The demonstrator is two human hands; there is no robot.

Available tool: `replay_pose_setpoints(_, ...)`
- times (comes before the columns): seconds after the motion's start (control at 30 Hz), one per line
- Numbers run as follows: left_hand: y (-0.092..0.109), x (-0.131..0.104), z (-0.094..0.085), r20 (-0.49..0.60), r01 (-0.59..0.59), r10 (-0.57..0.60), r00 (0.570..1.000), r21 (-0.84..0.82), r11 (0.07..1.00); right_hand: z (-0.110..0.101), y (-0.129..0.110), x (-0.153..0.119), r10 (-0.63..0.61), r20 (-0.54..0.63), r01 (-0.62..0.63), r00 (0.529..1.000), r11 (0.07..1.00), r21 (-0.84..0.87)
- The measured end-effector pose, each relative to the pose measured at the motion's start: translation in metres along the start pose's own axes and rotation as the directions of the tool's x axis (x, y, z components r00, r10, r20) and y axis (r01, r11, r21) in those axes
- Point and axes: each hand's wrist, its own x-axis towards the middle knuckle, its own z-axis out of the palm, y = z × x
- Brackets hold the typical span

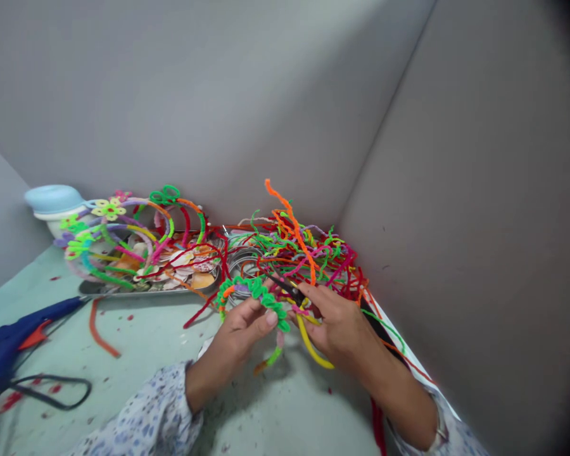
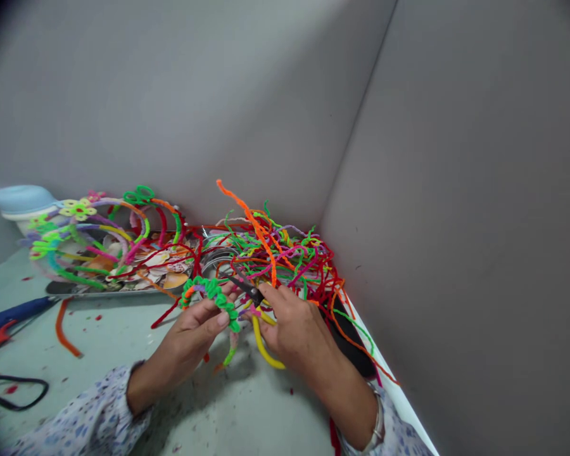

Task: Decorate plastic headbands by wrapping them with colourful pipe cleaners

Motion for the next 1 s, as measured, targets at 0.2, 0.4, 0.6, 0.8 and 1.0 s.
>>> replay_pose_setpoints(0.2,0.000,0.000,-0.001,0.002,-0.005,0.004,1.000,0.067,0.998,0.005,0.007,-0.001,0.011,-0.005,-0.011,1.000,1.000,0.002)
replay_pose_setpoints(0.4,-0.002,0.001,-0.003,-0.008,0.001,0.000,1.000,0.082,0.997,0.006,0.008,0.000,0.038,0.036,-0.039,0.999,0.998,0.054)
replay_pose_setpoints(0.6,-0.005,0.003,-0.007,-0.060,0.016,-0.009,0.998,0.104,0.994,0.005,0.008,0.002,0.060,0.093,-0.067,0.994,0.995,0.079)
replay_pose_setpoints(0.8,-0.006,0.007,-0.009,-0.072,0.020,-0.011,0.997,0.130,0.991,0.007,0.016,0.004,0.073,0.045,-0.077,0.996,0.993,0.089)
replay_pose_setpoints(1.0,-0.006,0.008,-0.012,-0.075,0.031,-0.014,0.997,0.233,0.972,0.005,0.014,0.003,0.084,0.115,-0.093,0.990,0.993,0.074)
